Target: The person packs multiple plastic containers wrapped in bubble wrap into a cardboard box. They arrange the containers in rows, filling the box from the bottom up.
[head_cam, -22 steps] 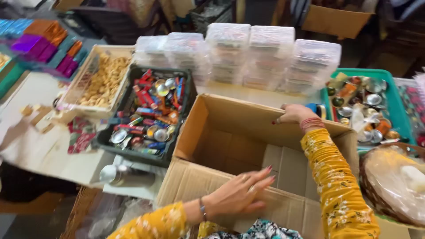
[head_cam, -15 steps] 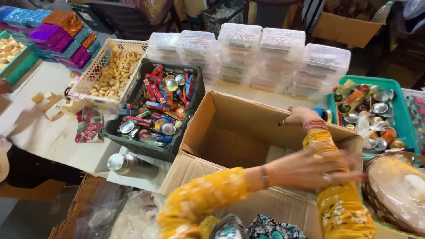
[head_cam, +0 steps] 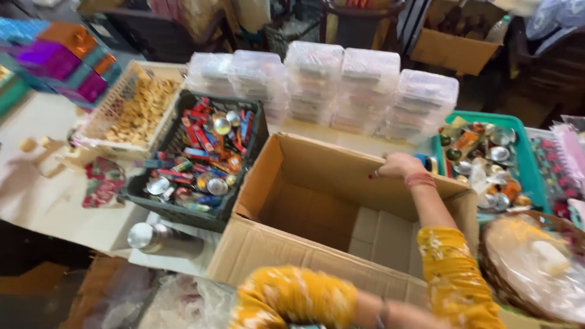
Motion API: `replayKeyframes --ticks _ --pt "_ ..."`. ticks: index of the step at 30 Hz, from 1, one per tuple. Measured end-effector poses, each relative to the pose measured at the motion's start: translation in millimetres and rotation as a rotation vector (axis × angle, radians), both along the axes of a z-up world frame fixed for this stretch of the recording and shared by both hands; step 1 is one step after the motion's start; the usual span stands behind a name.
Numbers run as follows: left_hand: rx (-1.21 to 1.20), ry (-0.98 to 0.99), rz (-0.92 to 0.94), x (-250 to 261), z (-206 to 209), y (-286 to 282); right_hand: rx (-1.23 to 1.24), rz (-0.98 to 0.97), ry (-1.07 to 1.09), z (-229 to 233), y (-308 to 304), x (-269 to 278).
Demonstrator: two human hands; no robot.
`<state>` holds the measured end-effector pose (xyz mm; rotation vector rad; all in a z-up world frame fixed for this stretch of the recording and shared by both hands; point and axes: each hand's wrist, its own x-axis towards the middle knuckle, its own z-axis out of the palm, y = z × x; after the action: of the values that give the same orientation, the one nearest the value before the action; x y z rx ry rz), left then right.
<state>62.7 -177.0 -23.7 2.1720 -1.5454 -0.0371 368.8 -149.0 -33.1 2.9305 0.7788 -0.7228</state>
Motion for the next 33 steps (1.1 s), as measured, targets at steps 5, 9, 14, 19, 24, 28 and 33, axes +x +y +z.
replayKeyframes --ticks 5,9,14,19,24,28,33 --pt "-0.434 -0.622 0.138 35.0 114.9 47.7 -0.008 -0.060 0.083 5.4 13.5 -1.5" --pt "0.284 -0.260 -0.145 17.4 97.9 10.2 -0.042 0.019 0.130 -77.6 5.0 48.9" --pt "-0.043 -0.403 -0.086 21.8 103.5 25.8 0.034 -0.004 0.143 -41.3 11.8 33.1" --pt "-0.387 -0.536 -0.003 21.4 107.7 42.6 0.434 0.057 0.014 18.8 -13.8 -20.4" --pt "0.341 -0.359 0.919 129.1 67.4 159.1 1.370 -0.145 0.344 45.1 -43.0 -78.5" --pt "0.280 -0.342 1.386 184.1 -11.3 226.3 1.200 0.687 -0.435 118.5 -7.6 -213.8" --pt "0.351 -0.287 1.330 174.1 -8.9 228.7 0.987 1.291 -0.725 74.9 46.2 -304.3"
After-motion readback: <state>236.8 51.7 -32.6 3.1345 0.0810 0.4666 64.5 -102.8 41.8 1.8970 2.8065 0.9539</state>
